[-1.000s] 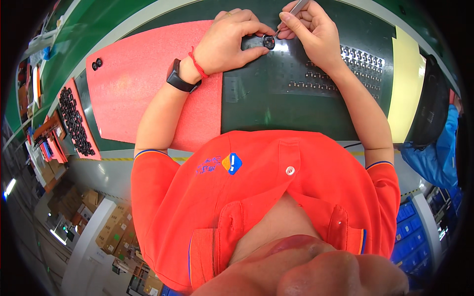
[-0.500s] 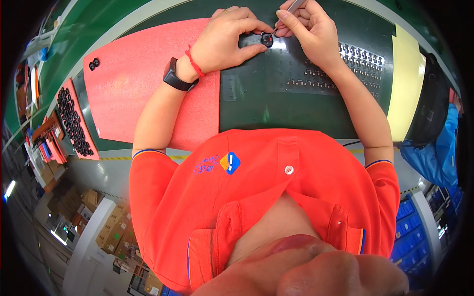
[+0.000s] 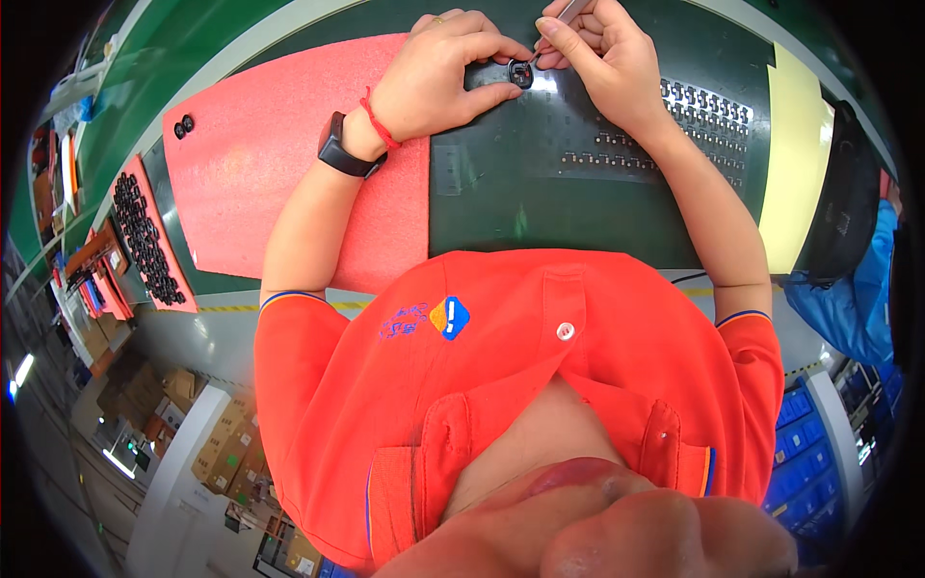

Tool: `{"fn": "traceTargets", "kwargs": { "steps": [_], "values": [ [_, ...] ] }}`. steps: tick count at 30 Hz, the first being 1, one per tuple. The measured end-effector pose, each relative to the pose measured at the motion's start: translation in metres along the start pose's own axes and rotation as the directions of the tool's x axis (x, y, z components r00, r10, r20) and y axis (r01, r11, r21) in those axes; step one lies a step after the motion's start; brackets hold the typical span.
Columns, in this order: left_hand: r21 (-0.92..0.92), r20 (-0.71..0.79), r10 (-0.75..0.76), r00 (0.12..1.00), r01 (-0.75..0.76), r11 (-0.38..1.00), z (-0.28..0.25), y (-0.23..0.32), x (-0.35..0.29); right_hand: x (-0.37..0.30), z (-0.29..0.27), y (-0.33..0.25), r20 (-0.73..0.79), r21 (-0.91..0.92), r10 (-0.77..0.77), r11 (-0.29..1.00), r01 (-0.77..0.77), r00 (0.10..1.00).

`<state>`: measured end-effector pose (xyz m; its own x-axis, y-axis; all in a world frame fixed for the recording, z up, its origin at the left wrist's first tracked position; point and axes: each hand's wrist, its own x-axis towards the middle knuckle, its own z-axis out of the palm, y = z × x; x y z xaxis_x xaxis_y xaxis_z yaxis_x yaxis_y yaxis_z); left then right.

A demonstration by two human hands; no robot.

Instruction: Placing small circular electronic components into a patterned board or tray on an industrial assembly line.

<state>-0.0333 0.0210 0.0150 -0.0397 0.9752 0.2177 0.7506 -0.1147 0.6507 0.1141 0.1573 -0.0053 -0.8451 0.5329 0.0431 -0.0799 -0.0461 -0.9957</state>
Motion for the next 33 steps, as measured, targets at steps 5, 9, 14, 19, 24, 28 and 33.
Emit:
{"fn": "traceTargets", "kwargs": {
  "steps": [5,9,14,19,24,28,33],
  "values": [
    [-0.012,0.004,-0.007,1.000,0.007,1.000,0.000,0.000,0.001,0.000,-0.001,0.000,-0.001,-0.018,-0.001,1.000,0.001,1.000],
    [-0.034,-0.009,-0.005,1.000,0.005,0.999,0.000,-0.001,0.000,0.000,0.000,-0.002,0.007,-0.032,-0.019,0.999,0.019,1.000],
    [0.071,0.012,0.024,1.000,-0.025,0.997,0.005,-0.008,-0.002,-0.001,0.000,-0.003,0.017,-0.025,-0.023,0.999,0.024,1.000],
    [0.057,-0.016,0.027,0.999,-0.026,0.998,0.009,-0.012,-0.003,-0.001,0.001,-0.006,0.016,-0.115,-0.057,0.992,0.059,0.998],
    [0.037,0.014,-0.004,1.000,0.003,0.999,0.007,-0.010,-0.002,-0.002,-0.009,0.011,0.062,-0.189,-0.080,0.978,0.091,0.995],
    [0.044,0.002,0.008,1.000,-0.008,0.999,0.007,-0.011,-0.002,-0.004,-0.007,0.005,0.088,-0.322,-0.146,0.932,0.167,0.985],
    [0.020,-0.007,0.003,1.000,-0.003,1.000,0.008,-0.012,-0.003,-0.006,-0.008,0.000,0.224,-0.496,-0.415,0.730,0.470,0.882]
  ]
}}
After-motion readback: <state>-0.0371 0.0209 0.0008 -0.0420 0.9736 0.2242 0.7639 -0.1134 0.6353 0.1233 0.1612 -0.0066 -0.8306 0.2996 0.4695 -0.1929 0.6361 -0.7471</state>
